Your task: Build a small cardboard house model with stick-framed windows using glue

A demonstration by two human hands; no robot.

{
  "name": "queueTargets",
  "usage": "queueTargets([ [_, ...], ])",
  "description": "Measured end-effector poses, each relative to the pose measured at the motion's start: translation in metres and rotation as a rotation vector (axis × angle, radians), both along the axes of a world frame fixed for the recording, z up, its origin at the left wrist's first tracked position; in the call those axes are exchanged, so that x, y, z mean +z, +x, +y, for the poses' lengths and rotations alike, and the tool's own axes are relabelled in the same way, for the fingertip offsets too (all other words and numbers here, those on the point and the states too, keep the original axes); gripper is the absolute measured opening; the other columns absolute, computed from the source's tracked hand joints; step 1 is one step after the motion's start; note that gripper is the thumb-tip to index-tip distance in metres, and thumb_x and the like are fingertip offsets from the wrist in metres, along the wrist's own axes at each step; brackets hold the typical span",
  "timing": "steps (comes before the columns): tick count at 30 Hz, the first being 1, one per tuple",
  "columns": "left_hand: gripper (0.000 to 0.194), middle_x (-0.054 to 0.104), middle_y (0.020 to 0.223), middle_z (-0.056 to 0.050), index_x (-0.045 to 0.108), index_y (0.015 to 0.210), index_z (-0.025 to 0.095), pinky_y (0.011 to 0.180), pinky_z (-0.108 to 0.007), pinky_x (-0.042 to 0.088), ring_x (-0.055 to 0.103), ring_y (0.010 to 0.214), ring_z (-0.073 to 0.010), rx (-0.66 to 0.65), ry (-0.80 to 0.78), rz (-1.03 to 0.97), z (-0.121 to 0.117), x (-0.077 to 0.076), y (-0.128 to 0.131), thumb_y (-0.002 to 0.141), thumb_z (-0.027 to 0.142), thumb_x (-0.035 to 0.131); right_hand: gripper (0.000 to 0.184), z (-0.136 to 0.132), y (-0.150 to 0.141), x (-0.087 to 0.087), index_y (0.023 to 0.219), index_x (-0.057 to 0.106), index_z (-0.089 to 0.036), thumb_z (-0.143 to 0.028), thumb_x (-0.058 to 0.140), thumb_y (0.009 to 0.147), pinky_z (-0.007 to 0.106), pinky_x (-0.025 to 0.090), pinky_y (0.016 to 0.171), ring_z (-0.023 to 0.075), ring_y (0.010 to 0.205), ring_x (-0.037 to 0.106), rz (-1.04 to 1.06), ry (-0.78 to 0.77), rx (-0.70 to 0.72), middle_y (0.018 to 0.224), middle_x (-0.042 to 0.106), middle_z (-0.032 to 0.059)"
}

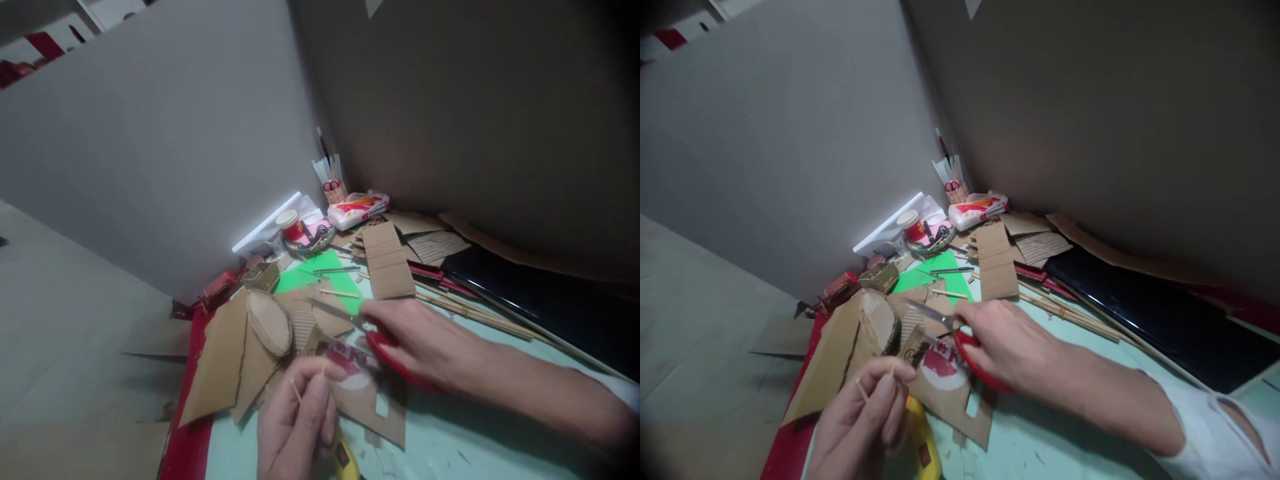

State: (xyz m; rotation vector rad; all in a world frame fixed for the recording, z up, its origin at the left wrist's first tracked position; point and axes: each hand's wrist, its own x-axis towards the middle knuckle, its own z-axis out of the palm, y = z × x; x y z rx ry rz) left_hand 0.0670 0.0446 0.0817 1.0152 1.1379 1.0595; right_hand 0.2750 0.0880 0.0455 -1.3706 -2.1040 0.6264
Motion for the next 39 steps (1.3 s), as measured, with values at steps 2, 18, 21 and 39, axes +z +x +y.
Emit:
queueTargets([
  [2,0.041,0.045,0.047,0.007,0.079,0.093,0.016,0.046,-0.017,0.027,0.035,0.044,-0.0053,0.000,0.009,-0.052,0.001,0.000,0.001,0.076,0.053,0.087,0.005,0.012,0.014,-0.011,0.091,0.055,-0.020,-0.021,0.051,0.094,0.032,0.028,0.054,0.0187,0.056,0.048,-0.095,0.069,-0.064,0.073,0.060,0.0046],
  [18,0.031,0.072,0.059,-0.001,0.055,0.087,0.019,0.044,-0.016,0.022,0.026,0.038,-0.0016,-0.084,-0.016,-0.074,0.010,-0.013,-0.015,0.096,0.046,0.068,0.012,0.026,0.031,-0.023,0.105,0.068,-0.011,-0.014,0.057,0.100,0.047,0.050,0.090,0.0286,0.101,0.061,-0.082,0.234,-0.146,0.108,0.065,0.0142],
  [21,0.040,0.067,0.050,0.002,0.056,0.089,0.021,0.040,-0.017,0.017,0.020,0.038,-0.0032,-0.162,-0.123,-0.071,-0.001,-0.028,-0.003,0.088,0.057,0.075,0.012,0.001,0.007,0.004,0.105,0.072,-0.021,-0.023,0.061,0.102,0.029,0.052,0.081,0.0182,0.088,0.066,0.111,0.143,0.134,0.095,0.072,0.0033],
  [39,0.034,0.062,0.074,-0.001,0.062,0.103,0.020,0.061,-0.031,0.040,0.058,0.061,-0.0173,-0.391,-0.014,0.445,-0.010,-0.066,0.009,0.103,0.047,0.042,0.019,-0.036,-0.023,0.022,0.078,0.059,-0.020,-0.025,0.066,0.095,0.028,0.045,0.075,0.0175,0.081,0.058,0.345,-0.350,0.336,0.084,0.064,0.0007],
])
